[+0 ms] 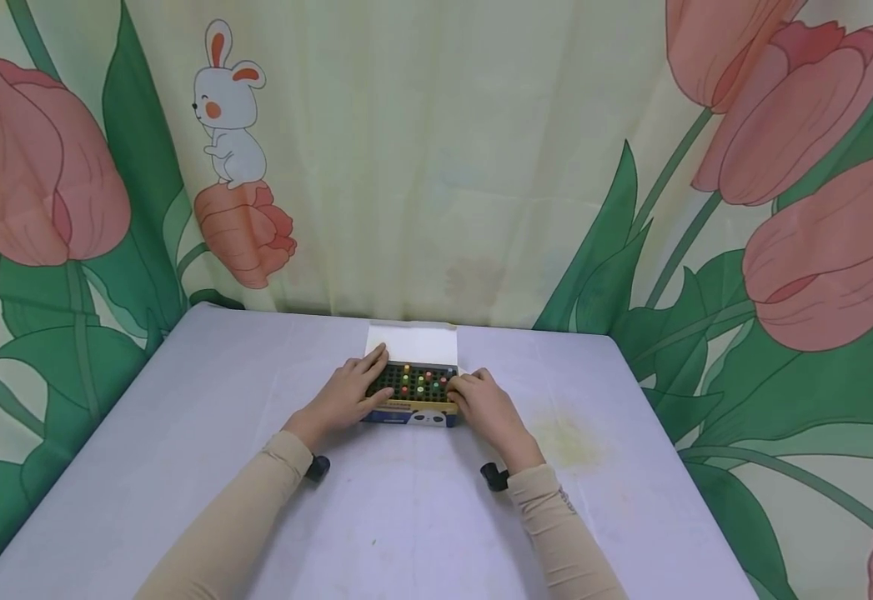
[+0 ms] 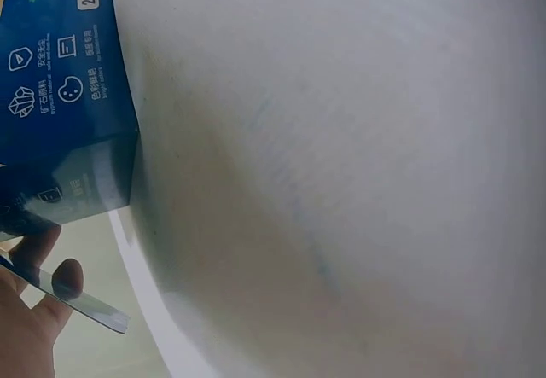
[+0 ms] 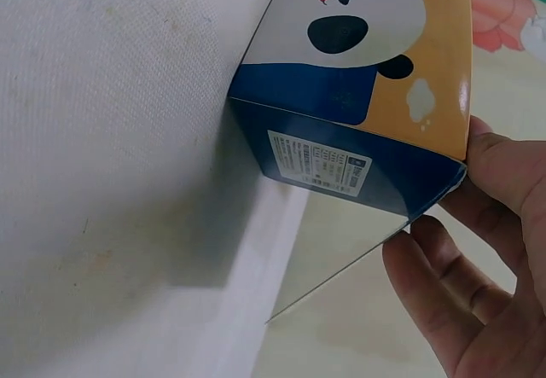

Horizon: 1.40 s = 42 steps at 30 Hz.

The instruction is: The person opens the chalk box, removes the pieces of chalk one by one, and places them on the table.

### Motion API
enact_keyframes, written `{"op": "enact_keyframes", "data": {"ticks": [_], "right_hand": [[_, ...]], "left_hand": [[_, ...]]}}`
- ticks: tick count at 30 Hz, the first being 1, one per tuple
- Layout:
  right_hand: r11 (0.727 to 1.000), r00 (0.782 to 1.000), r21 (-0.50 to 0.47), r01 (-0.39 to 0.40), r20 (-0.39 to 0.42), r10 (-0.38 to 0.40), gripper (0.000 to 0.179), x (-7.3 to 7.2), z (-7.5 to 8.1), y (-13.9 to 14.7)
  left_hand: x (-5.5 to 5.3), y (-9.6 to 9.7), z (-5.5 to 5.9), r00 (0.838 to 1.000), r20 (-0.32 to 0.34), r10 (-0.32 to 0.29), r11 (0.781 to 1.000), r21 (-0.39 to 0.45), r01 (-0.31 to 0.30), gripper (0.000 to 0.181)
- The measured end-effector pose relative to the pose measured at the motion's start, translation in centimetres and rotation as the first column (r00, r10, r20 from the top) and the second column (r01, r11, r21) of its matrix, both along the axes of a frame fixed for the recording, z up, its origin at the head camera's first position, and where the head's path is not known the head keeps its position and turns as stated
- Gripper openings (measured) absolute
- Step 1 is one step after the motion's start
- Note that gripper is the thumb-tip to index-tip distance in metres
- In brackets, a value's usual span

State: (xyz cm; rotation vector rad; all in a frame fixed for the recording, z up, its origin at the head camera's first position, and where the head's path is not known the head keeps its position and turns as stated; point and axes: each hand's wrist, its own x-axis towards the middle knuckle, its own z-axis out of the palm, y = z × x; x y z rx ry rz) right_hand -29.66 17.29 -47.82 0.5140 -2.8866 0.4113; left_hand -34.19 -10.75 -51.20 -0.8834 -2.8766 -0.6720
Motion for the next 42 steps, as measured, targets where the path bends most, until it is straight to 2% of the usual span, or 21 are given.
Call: {"op": "enact_keyframes", "data": {"ticks": [3, 9, 18, 30, 42], "right_hand": [[1.0, 1.0, 0.002, 0.002, 0.002, -0.002, 0.013, 0.1, -0.1, 0.1], [0.998, 0.998, -0.013, 0.057, 0.018, -0.057, 0.013, 0.4, -0.2, 0.7], [0.998, 0.999, -0.053, 0.044, 0.007, -0.044, 0.014, -0.3, 0.4, 0.6], [0.998, 0.998, -0.049, 0.051, 0.032, -0.049, 0.017, -0.5, 1.0, 0.4], [0.996, 0.997, -0.07, 0.056, 0.065, -0.052, 0.02, -0.6, 0.4, 0.2]], "left_hand": [[0.0, 0.1, 0.0, 1.0, 0.005, 0.001, 1.0, -0.005, -0.001, 0.077], [-0.4, 0.8, 0.0, 0.999, 0.003, -0.04, 0.999, -0.03, 0.04, 0.079], [-0.7, 0.7, 0.9, 1.0, 0.014, -0.023, 0.999, -0.035, 0.024, 0.078], [-0.7, 0.3, 0.7, 1.0, 0.01, -0.026, 0.999, -0.023, 0.026, 0.078], [-0.1, -0.2, 0.0, 0.999, 0.028, -0.021, 1.0, 0.005, 0.021, 0.077]]}}
